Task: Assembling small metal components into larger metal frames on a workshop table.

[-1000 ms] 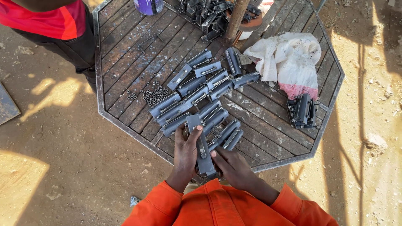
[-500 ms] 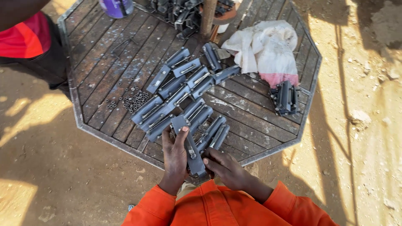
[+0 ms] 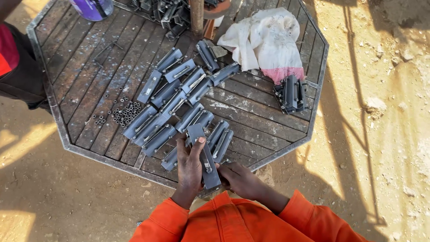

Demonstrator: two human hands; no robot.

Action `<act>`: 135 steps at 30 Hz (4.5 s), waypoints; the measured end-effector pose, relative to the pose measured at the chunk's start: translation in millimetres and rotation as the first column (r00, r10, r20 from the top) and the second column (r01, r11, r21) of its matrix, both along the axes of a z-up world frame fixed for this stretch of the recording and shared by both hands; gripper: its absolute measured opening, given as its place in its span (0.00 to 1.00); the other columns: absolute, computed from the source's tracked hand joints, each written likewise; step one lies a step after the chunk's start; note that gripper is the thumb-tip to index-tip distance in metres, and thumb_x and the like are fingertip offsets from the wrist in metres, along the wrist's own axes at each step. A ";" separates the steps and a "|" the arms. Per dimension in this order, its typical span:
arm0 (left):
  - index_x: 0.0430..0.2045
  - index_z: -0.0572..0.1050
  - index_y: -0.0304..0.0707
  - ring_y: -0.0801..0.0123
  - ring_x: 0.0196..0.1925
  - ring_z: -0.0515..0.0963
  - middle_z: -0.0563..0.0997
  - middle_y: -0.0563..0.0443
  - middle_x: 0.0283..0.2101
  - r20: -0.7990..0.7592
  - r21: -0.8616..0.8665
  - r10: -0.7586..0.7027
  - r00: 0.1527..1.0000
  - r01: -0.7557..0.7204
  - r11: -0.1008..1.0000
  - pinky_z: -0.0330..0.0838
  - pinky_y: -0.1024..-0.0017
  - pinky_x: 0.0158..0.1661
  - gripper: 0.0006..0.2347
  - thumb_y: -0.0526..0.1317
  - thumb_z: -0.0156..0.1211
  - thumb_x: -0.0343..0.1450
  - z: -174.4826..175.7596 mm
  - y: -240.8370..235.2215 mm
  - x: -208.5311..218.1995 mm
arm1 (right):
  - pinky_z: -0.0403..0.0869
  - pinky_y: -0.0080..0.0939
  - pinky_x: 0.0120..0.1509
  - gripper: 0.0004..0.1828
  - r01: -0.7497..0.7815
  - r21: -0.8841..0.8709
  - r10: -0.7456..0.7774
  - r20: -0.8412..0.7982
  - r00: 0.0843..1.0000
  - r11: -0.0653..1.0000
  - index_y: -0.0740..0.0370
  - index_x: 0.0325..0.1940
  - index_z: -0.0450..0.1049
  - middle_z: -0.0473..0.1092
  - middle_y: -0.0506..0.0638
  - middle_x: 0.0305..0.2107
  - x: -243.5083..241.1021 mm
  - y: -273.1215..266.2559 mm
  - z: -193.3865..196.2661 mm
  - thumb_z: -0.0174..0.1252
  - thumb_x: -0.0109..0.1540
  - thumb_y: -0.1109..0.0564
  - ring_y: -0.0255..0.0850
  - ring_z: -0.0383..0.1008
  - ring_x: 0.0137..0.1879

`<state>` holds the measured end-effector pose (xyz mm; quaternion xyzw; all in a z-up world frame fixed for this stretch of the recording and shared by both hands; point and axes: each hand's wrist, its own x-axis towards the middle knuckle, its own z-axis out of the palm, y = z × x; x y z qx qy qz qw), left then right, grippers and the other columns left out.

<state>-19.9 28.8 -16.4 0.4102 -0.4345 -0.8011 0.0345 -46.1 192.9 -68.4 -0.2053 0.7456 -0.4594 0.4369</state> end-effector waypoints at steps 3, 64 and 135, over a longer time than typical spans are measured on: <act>0.57 0.68 0.40 0.58 0.52 0.80 0.79 0.43 0.52 -0.034 -0.103 0.038 0.999 -0.042 0.994 0.75 0.64 0.51 0.30 0.47 0.66 0.60 -27.5 4.6 -8.7 | 0.63 0.36 0.26 0.32 0.178 0.271 -0.224 0.151 0.963 0.946 0.56 0.21 0.64 0.63 0.45 0.14 0.6 -6.9 31.3 0.40 0.73 0.36 0.34 0.60 0.17; 0.64 0.58 0.43 0.55 0.36 0.75 0.74 0.28 0.47 -0.086 0.031 -0.071 0.994 0.074 0.997 0.86 0.50 0.34 0.32 0.49 0.68 0.69 -65.6 109.6 -188.5 | 0.55 0.36 0.19 0.31 0.414 0.018 -0.381 0.433 0.817 0.910 0.60 0.21 0.64 0.51 0.47 0.09 -166.1 92.5 -15.7 0.41 0.75 0.42 0.37 0.53 0.12; 0.50 0.65 0.33 0.48 0.54 0.71 0.72 0.34 0.51 0.102 -0.139 0.190 0.976 -0.175 0.975 0.63 0.44 0.50 0.21 0.40 0.68 0.68 -114.3 -50.5 0.4 | 0.81 0.70 0.44 0.10 -0.060 0.183 0.125 -0.366 0.922 0.981 0.58 0.51 0.73 0.76 0.58 0.40 -80.3 -16.9 -160.8 0.56 0.68 0.54 0.63 0.80 0.49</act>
